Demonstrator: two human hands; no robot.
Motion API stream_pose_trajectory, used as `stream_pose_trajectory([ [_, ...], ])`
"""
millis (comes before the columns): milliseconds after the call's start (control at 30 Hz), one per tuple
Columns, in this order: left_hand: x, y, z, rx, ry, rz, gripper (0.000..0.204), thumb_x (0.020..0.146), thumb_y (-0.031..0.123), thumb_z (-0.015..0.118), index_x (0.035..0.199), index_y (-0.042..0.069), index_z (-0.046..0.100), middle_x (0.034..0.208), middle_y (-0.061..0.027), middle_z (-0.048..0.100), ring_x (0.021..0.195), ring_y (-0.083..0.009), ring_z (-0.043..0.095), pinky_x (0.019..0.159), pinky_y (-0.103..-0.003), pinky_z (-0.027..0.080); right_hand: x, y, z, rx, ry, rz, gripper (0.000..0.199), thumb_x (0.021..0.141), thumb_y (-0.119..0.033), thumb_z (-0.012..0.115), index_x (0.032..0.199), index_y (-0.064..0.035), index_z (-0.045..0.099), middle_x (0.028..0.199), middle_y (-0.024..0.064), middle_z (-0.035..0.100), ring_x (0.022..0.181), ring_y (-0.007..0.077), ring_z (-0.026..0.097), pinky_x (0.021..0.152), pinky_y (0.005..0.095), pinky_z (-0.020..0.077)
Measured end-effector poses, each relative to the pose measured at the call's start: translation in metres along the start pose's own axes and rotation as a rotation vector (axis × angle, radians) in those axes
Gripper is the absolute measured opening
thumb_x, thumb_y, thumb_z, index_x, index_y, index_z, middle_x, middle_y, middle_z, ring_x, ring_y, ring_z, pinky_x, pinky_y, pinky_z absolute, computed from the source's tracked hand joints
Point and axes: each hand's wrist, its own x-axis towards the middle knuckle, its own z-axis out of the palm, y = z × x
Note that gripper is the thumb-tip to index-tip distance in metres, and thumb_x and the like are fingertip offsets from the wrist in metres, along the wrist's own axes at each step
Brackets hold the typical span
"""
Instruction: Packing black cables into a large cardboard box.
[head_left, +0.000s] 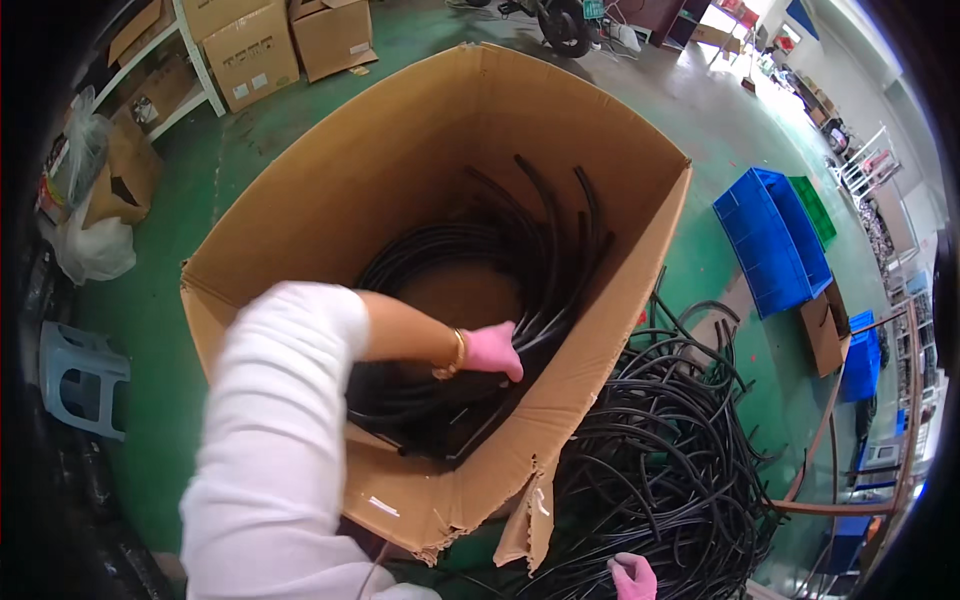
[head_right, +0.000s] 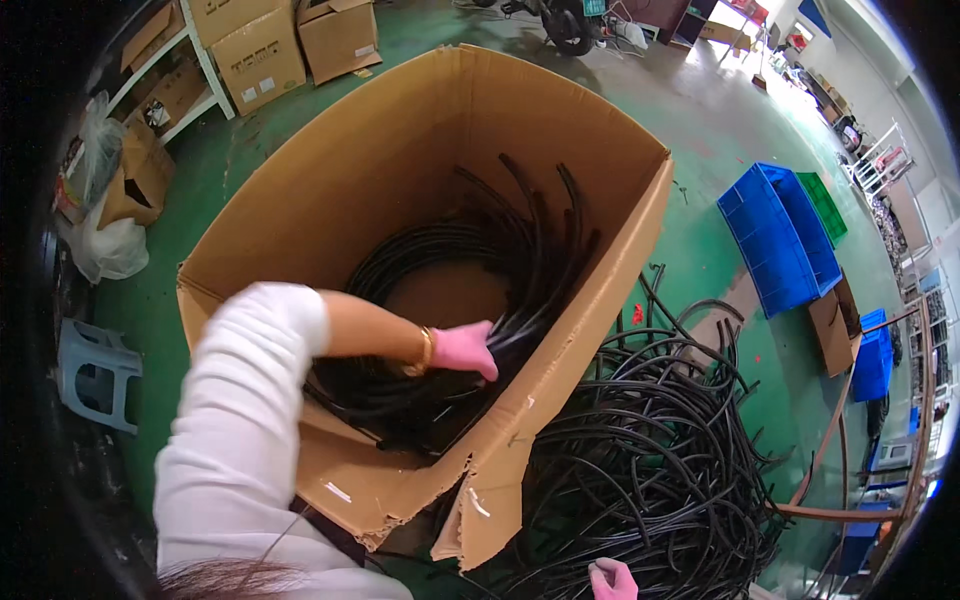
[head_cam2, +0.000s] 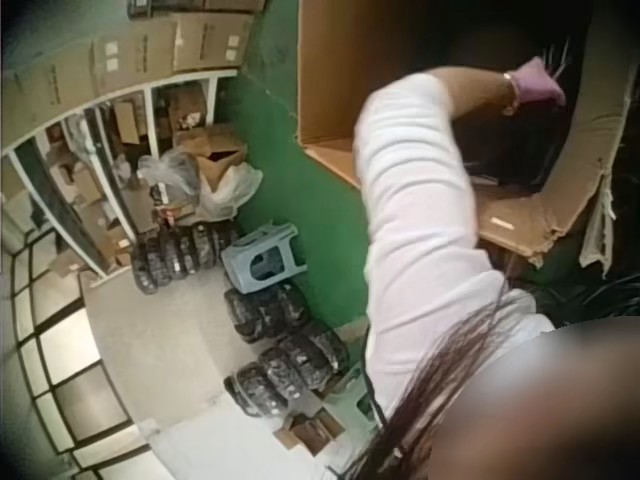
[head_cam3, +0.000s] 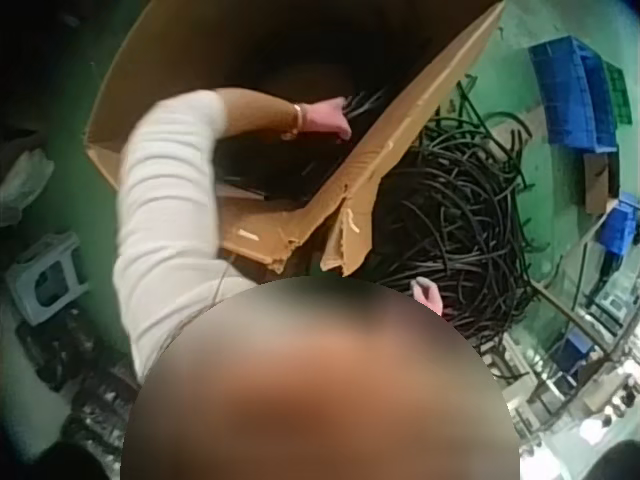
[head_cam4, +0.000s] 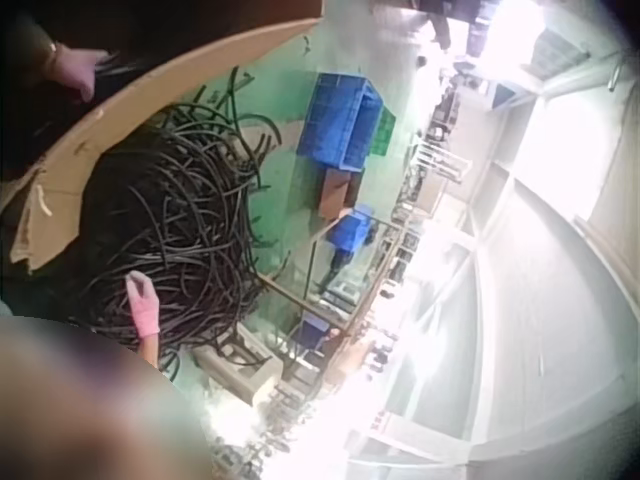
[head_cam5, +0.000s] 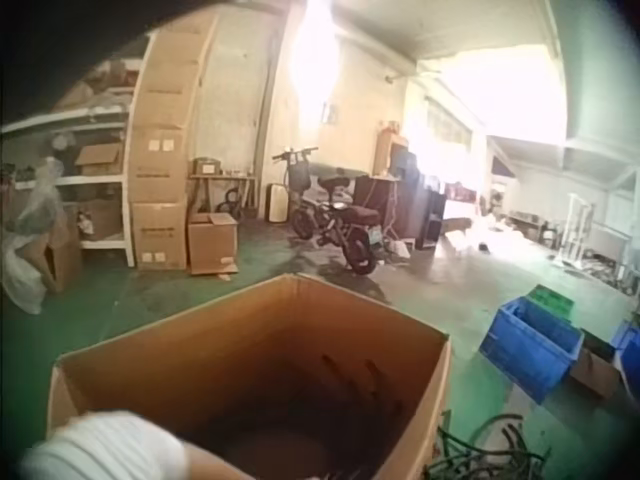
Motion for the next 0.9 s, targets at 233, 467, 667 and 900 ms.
stream_pose_trajectory([
  [233,-0.186,0.193,-0.121,0.029,0.26,0.088,0.037,0.073,0.008,0.068,0.1,-0.005,0.046,0.078,-0.0123,0.062,0.073,-0.017,0.063,0.066,-0.032,0.052,0.013,0.01,-0.018,-0.059,0.023,-0.021,0.025,0.092,-0.016,0.067,0.112,-0.0011,0.065,0.105,0.0089,0.069,0.099,0.0158,0.062,0.091,0.0289,0.0483],
  [467,-0.236,0.224,-0.175,0.116,0.736,0.36,0.046,0.075,0.004,0.068,0.117,-0.002,0.05,0.084,-0.005,0.059,0.069,-0.0096,0.058,0.062,-0.024,0.049,0.039,0.069,-0.02,0.039,0.083,-0.03,0.021,0.085,-0.007,0.073,0.102,0.0011,0.064,0.09,0.0043,0.068,0.08,0.0087,0.062,0.074,0.0231,0.0515],
  [667,-0.081,0.149,-0.103,0.155,0.546,0.101,0.043,0.076,0.008,0.065,0.108,-0.003,0.04,0.081,-0.0181,0.057,0.071,-0.026,0.06,0.065,-0.039,0.051,0.012,0.015,-0.025,-0.142,0.028,-0.01,0.026,0.092,-0.017,0.067,0.112,-0.0014,0.065,0.105,0.0097,0.069,0.098,0.0166,0.063,0.09,0.0288,0.0485],
  [900,0.084,-0.009,0.065,0.17,0.254,-0.225,0.061,0.09,0.011,0.052,0.144,-0.002,0.027,0.119,-0.0289,0.061,0.111,-0.0448,0.06,0.096,-0.052,0.046,-0.01,0.016,-0.025,-0.211,0.02,-0.047,0.025,0.093,-0.016,0.066,0.113,-0.0012,0.064,0.105,0.0103,0.069,0.096,0.0176,0.063,0.089,0.0301,0.0493],
])
